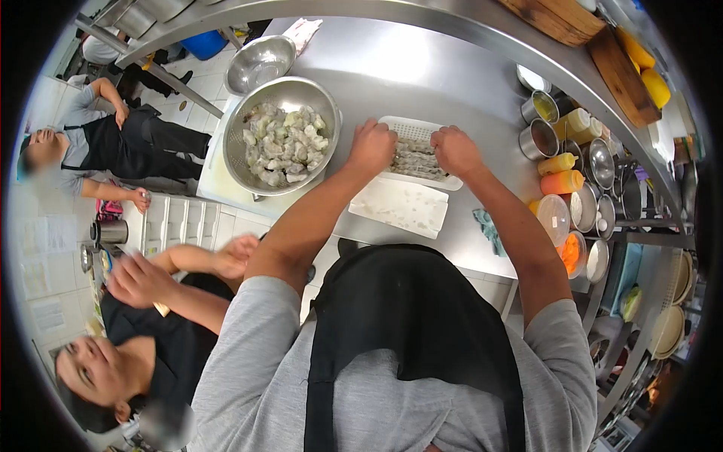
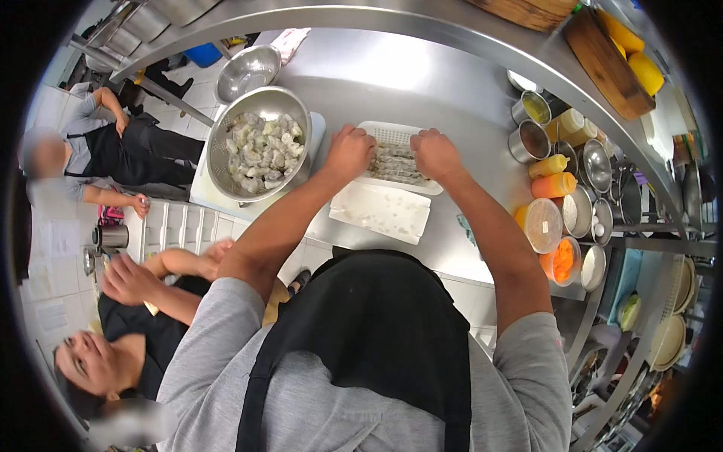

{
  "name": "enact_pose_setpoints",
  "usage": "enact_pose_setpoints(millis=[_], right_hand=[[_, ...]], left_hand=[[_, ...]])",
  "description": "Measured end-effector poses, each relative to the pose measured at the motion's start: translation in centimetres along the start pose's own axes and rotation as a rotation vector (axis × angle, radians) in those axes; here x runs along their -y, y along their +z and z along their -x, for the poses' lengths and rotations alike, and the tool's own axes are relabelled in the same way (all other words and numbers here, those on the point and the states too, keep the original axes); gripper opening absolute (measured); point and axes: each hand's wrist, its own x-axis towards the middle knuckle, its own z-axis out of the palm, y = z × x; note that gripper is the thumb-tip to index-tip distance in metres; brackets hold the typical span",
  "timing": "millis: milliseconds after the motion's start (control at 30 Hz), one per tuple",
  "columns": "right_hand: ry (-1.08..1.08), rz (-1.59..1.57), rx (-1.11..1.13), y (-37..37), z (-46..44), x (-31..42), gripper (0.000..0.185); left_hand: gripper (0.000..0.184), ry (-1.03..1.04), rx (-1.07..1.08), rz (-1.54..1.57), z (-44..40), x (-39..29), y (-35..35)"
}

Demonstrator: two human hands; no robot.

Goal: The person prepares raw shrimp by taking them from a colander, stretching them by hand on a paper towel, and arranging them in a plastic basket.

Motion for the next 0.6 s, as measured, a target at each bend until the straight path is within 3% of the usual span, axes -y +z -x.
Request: enact_pose_setpoints(millis=[100,300,600], right_hand=[[-0.012,-0.044,-0.057,0.4,-0.1,0.1,0.022],[-0.005,0.064,0.111,1.9,-1.6,0.8,0.038],[-0.018,0.114,0.081,0.8,-1.2,0.3,0.02]], left_hand=[[0.01,-0.04,0.081,-0.043,-1.5,-0.4,0.4],[0.011,-0.089,0.193,-0.159,-2.4,-0.7,-1.3],[0.012,-0.131,0.195,-0.125,-2.6,-1.0,-0.6]])
